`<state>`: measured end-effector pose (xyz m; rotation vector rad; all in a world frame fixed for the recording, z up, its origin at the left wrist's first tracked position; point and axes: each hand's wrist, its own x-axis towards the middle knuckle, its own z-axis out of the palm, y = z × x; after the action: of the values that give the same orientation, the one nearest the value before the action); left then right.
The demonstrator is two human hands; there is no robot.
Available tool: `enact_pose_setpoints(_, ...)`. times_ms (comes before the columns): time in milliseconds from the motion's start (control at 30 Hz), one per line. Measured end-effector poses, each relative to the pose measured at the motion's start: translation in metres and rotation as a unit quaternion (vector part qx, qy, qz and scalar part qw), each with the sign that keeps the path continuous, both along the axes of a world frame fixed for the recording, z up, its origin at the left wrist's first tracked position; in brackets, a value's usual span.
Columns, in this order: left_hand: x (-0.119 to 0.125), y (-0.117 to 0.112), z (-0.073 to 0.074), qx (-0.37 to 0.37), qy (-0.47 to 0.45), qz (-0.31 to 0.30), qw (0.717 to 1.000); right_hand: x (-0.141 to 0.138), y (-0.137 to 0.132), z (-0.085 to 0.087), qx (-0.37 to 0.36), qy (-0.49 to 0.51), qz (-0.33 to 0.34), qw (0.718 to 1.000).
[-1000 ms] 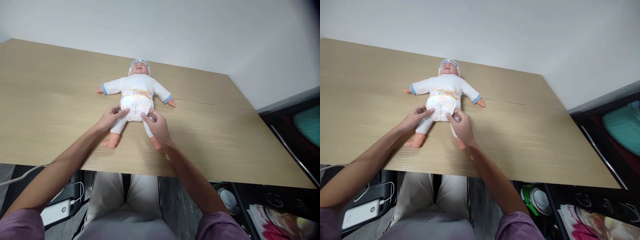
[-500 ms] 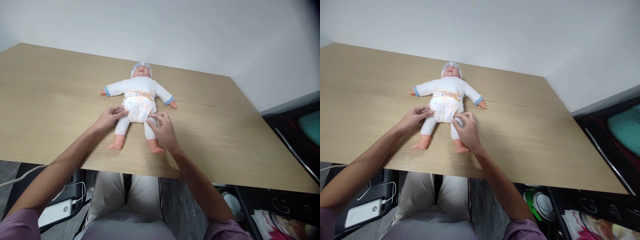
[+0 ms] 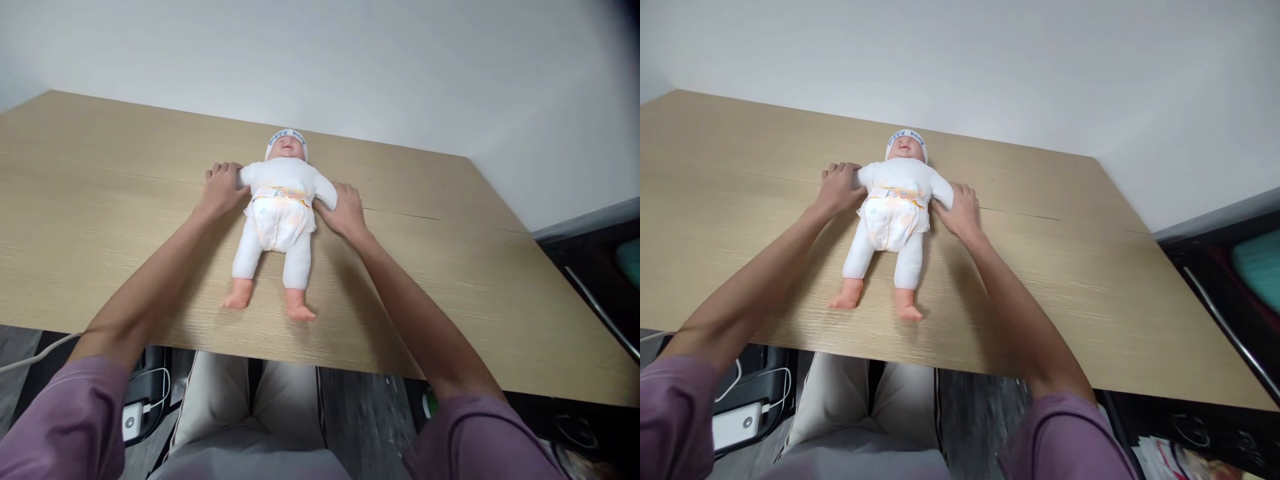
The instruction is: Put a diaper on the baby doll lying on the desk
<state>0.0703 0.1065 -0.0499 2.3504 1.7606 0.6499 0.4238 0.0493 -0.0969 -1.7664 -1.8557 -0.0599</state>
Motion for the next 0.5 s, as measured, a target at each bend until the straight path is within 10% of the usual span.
enact_pose_setpoints(133,0.015,-0.009,0.011,-0.017,0.001,0.033,0.999,-0.027,0.007,0.005,-0.002,0.034,-0.039,0.999)
enact_pose_setpoints(233,0.007,-0.057,0.027,-0.053,-0.034,0.049,0.997,-0.029,-0.021,0.026,0.016,0.056,-0.025,0.998)
enact_pose_setpoints(400,-0.028,-0.228,0.042,-0.087,-0.09,-0.008,0.992,-0.007,-0.146,0.088,0.039,0.047,0.122,0.991)
enact_pose_setpoints(500,-0.052,-0.362,0.015,-0.158,-0.11,-0.082,0.978,-0.004,-0.249,0.112,0.005,0.026,0.197,0.98)
